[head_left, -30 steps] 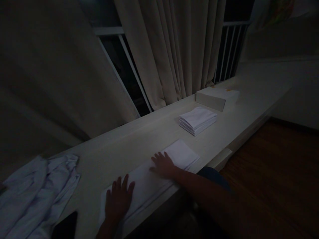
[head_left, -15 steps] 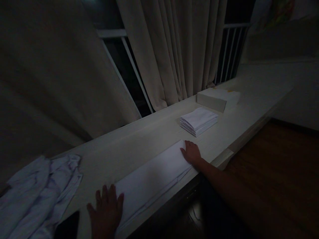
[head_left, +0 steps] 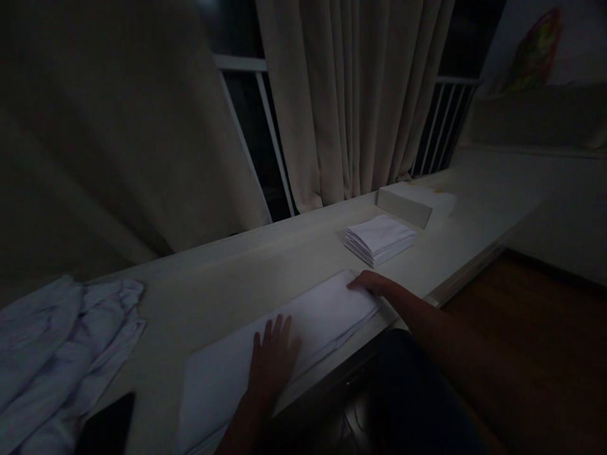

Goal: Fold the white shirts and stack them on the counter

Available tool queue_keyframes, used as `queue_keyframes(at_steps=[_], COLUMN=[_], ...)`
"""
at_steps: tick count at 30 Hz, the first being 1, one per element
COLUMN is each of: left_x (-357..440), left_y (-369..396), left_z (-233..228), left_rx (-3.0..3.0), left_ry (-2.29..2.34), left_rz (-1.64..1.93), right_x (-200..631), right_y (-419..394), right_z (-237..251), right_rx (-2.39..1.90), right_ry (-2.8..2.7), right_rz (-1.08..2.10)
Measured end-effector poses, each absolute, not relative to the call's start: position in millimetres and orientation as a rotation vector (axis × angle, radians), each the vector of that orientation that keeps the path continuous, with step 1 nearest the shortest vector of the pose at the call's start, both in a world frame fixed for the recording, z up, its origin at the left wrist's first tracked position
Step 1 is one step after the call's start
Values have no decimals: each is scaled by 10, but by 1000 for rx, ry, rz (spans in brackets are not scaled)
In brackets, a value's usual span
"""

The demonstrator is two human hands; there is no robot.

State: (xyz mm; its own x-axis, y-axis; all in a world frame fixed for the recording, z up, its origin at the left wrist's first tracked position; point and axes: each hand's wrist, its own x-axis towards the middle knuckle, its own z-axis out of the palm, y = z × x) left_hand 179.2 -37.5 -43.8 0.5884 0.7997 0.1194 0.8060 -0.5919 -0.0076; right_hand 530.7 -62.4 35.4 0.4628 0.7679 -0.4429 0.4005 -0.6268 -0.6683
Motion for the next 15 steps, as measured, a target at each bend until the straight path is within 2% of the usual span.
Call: queue_keyframes(at_steps=[5,10,15], left_x=[1877,1989,2099], left_y=[-315,-32,-28], left_z=[-260,-29,-15], left_rx=[-2805,-2838,-2759], left_ry=[-1469,-1565,-1552], left_rz=[-89,-50,-90], right_x=[5334,5368,5356], right_y=[-597,-647,-625], right_z=[439,536,618], right_rx=[-2158,-2152,-2182], right_ry=[-995,-1038,-1058], right_rz=[1136,1073,965])
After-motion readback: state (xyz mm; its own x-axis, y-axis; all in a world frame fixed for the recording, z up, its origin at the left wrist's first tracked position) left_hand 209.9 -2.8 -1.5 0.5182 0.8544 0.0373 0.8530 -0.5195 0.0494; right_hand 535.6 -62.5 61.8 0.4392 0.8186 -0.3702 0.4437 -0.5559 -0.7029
